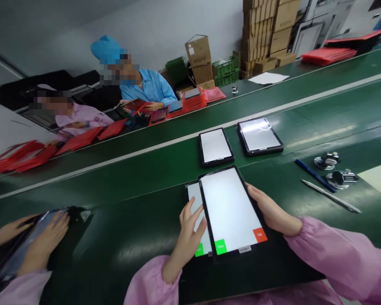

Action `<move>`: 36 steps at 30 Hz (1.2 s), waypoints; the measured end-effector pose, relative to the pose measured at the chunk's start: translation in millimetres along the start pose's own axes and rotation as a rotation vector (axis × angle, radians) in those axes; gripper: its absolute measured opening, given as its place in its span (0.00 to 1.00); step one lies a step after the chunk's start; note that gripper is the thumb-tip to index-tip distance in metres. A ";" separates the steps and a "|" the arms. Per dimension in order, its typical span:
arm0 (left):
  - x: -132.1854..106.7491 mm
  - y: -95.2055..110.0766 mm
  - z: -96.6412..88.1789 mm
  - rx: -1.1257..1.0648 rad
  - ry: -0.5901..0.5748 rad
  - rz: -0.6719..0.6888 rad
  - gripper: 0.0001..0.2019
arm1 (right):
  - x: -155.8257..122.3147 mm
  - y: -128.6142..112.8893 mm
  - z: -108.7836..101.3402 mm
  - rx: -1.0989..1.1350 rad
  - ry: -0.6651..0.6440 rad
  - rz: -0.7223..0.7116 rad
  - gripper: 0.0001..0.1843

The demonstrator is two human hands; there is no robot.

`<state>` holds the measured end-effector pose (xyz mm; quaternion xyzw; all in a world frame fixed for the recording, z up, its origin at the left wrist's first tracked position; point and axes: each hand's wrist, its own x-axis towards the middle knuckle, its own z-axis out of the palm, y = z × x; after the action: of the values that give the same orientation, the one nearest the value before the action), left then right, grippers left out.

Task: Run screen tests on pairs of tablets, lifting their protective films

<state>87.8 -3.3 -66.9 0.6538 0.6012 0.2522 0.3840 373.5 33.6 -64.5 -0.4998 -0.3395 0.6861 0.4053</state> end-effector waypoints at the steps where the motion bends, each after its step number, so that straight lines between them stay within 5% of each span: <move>1: 2.7 2.5 1.5 0.026 -0.024 0.052 0.33 | -6.7 -5.1 -8.7 0.015 0.035 0.020 0.33; 5: 31.4 0.5 -9.5 0.072 0.130 0.173 0.29 | -33.0 -26.2 -41.9 0.051 0.245 0.128 0.32; 8: 66.0 -12.8 -19.4 0.020 0.310 0.082 0.29 | -43.8 -35.3 -64.6 0.047 0.408 0.227 0.33; 10: 86.9 -20.7 -18.1 -0.016 0.329 0.038 0.27 | -44.4 -33.7 -79.6 0.003 0.423 0.242 0.35; 12: 101.6 -23.6 -11.4 -0.040 0.313 0.040 0.26 | -41.1 -27.6 -95.0 -0.148 0.393 0.160 0.36; 15: 110.6 -18.9 -1.0 -0.063 0.285 0.076 0.25 | -33.5 -21.2 -117.6 -0.560 0.427 -0.195 0.35; 18: 108.2 -11.5 2.0 -0.077 0.262 0.094 0.26 | -24.0 -28.6 -134.1 -0.790 0.495 -0.451 0.34; 30: 97.8 -0.2 8.2 0.041 0.215 0.059 0.26 | 80.8 -72.5 -141.3 -1.108 0.164 -0.735 0.13; 33: 76.7 19.8 16.6 0.224 0.306 0.120 0.28 | 57.2 -74.0 -132.3 -1.181 0.100 -0.839 0.12; 36: 34.5 56.5 42.3 0.553 0.341 0.513 0.24 | -5.6 -65.1 -107.9 -1.231 -0.042 -0.919 0.11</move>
<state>159.9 23.1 -50.3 0.8098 0.5188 0.2736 0.0135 492.3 63.8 -34.6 -0.4308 -0.8414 0.1453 0.2921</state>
